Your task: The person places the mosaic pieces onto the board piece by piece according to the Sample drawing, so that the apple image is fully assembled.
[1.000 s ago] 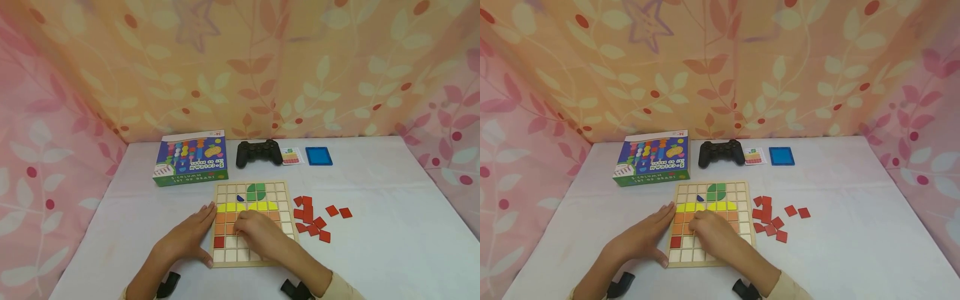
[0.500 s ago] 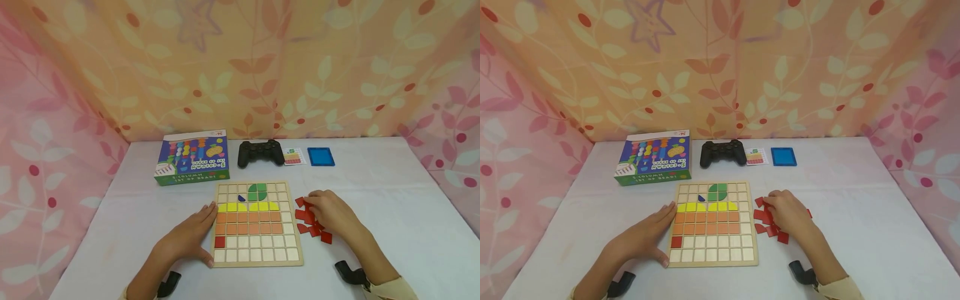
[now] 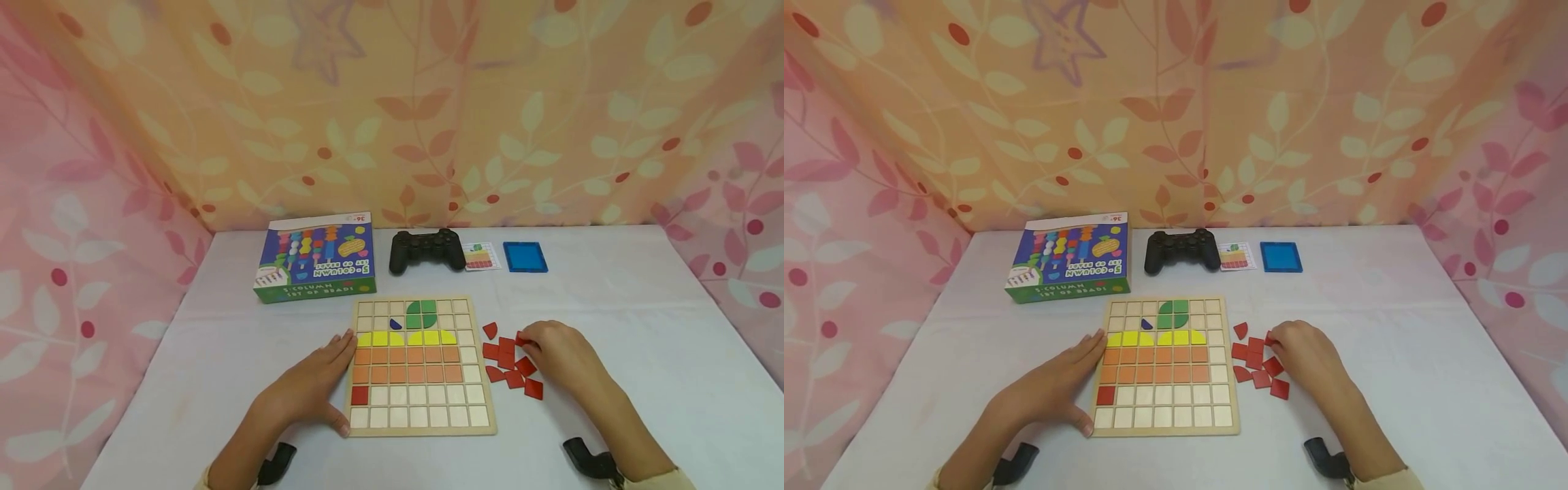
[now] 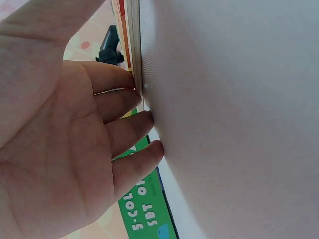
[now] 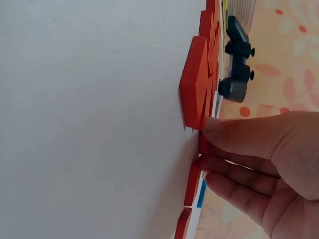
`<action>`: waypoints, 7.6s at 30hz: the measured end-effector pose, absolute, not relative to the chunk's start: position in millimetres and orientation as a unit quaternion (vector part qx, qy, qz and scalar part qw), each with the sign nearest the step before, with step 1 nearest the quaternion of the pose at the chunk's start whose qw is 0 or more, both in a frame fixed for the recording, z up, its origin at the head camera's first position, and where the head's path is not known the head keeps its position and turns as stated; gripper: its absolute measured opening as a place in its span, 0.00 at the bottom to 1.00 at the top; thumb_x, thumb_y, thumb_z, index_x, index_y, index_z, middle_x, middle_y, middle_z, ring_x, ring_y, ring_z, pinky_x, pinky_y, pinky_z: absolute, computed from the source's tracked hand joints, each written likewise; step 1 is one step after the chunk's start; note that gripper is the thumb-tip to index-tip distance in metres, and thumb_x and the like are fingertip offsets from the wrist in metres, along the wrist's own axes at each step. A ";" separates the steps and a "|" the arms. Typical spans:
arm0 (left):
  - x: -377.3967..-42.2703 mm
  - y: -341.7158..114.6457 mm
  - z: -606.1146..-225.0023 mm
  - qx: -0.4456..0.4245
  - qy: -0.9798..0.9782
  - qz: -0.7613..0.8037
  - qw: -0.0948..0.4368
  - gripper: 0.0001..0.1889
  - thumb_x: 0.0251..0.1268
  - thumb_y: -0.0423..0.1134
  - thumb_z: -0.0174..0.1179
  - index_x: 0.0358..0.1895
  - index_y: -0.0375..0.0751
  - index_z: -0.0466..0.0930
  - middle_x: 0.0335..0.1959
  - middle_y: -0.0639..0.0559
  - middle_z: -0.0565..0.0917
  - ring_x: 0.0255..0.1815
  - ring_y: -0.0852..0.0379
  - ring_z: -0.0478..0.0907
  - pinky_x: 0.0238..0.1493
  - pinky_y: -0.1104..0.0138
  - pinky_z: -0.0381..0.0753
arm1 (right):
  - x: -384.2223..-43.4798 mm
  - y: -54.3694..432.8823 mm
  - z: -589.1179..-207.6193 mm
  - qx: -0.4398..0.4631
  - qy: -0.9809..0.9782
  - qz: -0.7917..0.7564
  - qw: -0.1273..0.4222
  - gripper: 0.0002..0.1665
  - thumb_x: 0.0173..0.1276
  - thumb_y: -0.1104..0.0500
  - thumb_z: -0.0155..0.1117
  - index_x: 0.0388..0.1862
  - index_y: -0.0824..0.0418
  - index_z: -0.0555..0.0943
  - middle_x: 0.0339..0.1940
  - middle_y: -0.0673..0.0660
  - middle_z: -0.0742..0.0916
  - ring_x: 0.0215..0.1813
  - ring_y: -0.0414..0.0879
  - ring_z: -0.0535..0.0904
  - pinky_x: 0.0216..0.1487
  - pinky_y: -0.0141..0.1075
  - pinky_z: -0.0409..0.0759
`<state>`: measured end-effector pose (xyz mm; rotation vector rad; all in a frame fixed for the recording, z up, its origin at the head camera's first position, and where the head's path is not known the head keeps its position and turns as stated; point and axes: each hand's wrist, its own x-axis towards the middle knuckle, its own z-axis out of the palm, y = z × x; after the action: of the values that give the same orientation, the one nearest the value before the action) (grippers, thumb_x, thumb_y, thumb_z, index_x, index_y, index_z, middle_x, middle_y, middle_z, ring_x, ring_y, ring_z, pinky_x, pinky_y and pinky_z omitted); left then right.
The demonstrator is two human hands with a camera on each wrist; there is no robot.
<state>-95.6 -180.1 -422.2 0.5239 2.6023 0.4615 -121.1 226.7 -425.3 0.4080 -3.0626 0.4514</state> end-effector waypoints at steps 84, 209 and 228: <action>-95.6 -180.6 -422.4 0.191 0.941 0.176 0.219 0.75 0.24 0.63 0.83 0.81 0.41 0.49 0.82 0.50 0.48 0.81 0.47 0.45 0.74 0.48 0.56 | -113.0 185.9 -428.8 0.216 -0.964 0.154 0.038 0.12 0.53 0.66 0.80 0.38 0.61 0.89 0.34 0.51 0.88 0.42 0.49 0.81 0.44 0.42 0.85; -96.7 -181.6 -424.3 0.189 0.940 0.180 0.221 0.75 0.23 0.65 0.82 0.81 0.43 0.48 0.82 0.51 0.46 0.81 0.47 0.43 0.75 0.48 0.55 | -87.3 155.9 -423.1 0.309 -0.926 0.216 0.000 0.11 0.58 0.58 0.79 0.40 0.56 0.88 0.32 0.43 0.79 0.33 0.35 0.72 0.34 0.25 0.79; -96.5 -180.0 -422.0 0.181 0.941 0.172 0.229 0.74 0.25 0.65 0.81 0.81 0.43 0.49 0.82 0.51 0.47 0.81 0.47 0.44 0.74 0.48 0.56 | -84.1 84.3 -432.2 0.395 -0.891 0.223 -0.022 0.08 0.60 0.62 0.76 0.38 0.58 0.87 0.31 0.45 0.78 0.32 0.36 0.74 0.35 0.26 0.77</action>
<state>-96.5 -180.0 -422.0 0.4984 2.5900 0.4738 -84.1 84.3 -432.2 1.2582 -2.8396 0.7097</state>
